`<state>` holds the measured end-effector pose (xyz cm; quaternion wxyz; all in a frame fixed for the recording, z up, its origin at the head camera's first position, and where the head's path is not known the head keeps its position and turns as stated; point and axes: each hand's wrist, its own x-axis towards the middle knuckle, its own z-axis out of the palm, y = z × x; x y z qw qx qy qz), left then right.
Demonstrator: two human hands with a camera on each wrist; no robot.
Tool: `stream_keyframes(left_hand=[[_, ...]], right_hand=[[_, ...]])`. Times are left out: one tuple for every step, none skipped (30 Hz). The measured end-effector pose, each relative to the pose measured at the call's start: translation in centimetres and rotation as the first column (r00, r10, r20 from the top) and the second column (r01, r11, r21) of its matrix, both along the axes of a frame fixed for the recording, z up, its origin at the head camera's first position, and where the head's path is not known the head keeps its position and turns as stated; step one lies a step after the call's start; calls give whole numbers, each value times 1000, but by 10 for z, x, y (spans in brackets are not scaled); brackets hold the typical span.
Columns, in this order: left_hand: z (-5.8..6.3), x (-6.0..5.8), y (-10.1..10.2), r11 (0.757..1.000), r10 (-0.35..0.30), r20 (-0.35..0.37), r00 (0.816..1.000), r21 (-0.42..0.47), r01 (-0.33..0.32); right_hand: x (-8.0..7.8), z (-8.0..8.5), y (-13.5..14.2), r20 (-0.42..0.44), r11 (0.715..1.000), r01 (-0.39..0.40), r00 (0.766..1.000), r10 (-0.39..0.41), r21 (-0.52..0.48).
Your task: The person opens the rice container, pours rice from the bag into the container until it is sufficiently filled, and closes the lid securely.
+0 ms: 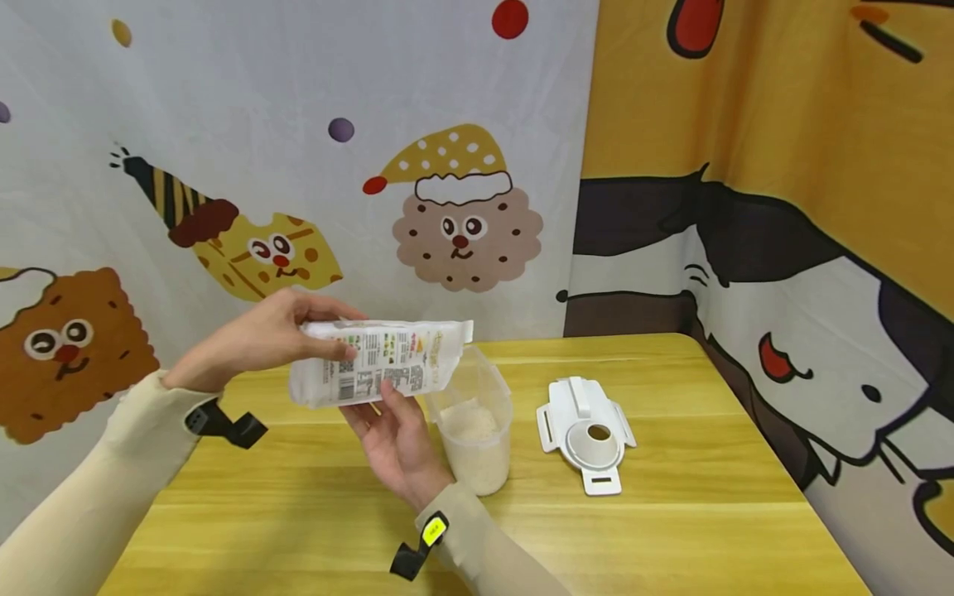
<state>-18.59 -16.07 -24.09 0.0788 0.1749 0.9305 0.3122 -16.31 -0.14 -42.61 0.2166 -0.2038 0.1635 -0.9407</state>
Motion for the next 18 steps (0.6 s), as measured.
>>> stream_keyframes(left_hand=[[0,0,0,1000,1,-2,1000,-4,-1],[0,0,0,1000,2,-2,1000,-5,-2],[0,0,0,1000,2,-2,1000,-5,-2],[0,0,0,1000,2,-1,1000,-5,-2],[0,0,0,1000,2,1,1000,-4,-2],[0,0,0,1000,3,3,1000,-2,-3],[0,-1,0,1000,5,5,1000,-1,-5],[0,-1,0,1000,6,6,1000,-2,-6],[0,-1,0,1000,6,8,1000,0,-6],[1,-1,0,1000,9,12,1000,2,-9],[1,-1,0,1000,10,14,1000,3,-10],[1,-1,0,1000,10,14,1000,2,-10],[1,-1,0,1000,10,15,1000,1,-10],[1,-1,0,1000,10,16,1000,0,-10],[0,-1,0,1000,10,17,1000,2,-10],[0,-1,0,1000,11,18,1000,2,-11],[0,-1,1,1000,9,17,1000,1,-9],[-1,-1,1,1000,9,18,1000,2,-9]], right_hand=[[0,0,0,1,1000,-1,1000,1,0],[0,0,0,1,1000,-1,1000,1,1],[0,0,0,0,1000,-2,1000,2,1],[0,0,0,0,1000,-2,1000,2,2],[0,0,0,-1,1000,-3,1000,3,2],[0,0,0,-4,1000,-2,1000,2,2],[0,0,0,-6,1000,-2,1000,2,3],[0,0,0,-8,1000,-1,1000,1,2],[0,0,-1,-9,1000,-1,1000,1,1],[0,0,-1,-8,1000,-1,1000,1,1],[1,1,-1,-7,1000,-2,1000,2,1],[1,1,-1,-4,1000,-2,1000,2,-1],[2,0,-1,0,1000,-2,1000,2,-2],[2,0,-1,8,1000,-1,1000,1,-3],[3,0,-2,14,1000,0,1000,0,-2],[4,0,-1,19,1000,1,1000,-1,-1],[4,0,-2,24,1000,3,1000,-3,-1],[4,0,-2,26,1000,4,1000,-4,-1]])
